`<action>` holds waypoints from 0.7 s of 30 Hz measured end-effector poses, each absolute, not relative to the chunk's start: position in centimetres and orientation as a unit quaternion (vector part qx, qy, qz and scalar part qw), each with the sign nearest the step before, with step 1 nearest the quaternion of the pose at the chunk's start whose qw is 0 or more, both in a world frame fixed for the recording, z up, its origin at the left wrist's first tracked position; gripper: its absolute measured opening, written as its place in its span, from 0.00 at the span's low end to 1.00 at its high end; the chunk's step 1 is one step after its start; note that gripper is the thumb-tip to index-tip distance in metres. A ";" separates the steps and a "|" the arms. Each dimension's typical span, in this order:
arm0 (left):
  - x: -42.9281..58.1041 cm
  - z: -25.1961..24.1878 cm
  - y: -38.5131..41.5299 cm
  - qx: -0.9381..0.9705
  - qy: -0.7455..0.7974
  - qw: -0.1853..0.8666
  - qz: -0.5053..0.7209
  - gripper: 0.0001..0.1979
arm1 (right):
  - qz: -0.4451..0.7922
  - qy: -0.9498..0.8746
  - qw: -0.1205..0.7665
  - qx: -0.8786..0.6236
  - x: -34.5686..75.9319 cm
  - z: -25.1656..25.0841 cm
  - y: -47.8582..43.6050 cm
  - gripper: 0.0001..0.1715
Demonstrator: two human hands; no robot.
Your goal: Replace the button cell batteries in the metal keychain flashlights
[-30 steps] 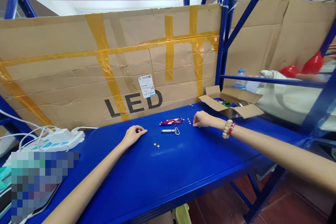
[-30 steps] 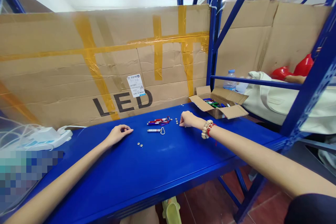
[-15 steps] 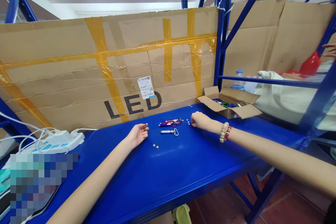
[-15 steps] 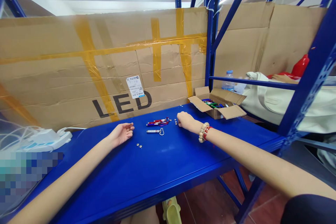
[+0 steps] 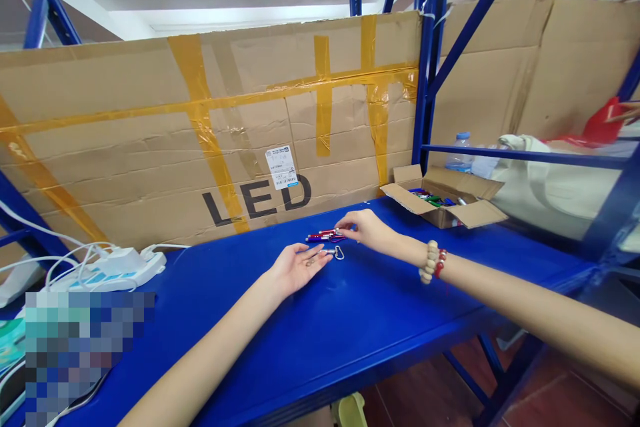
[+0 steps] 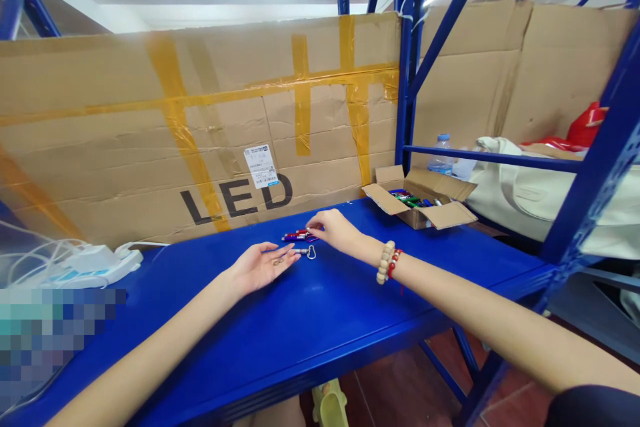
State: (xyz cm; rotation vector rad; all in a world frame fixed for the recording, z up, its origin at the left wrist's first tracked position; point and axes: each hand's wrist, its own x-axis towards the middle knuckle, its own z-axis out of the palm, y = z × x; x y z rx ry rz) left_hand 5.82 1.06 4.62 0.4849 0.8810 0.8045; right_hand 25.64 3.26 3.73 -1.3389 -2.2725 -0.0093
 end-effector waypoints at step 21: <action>6.7 4.1 -0.7 0.145 0.365 0.848 0.357 0.14 | 0.030 -0.786 0.094 -0.611 31.2 2.9 4.1 0.38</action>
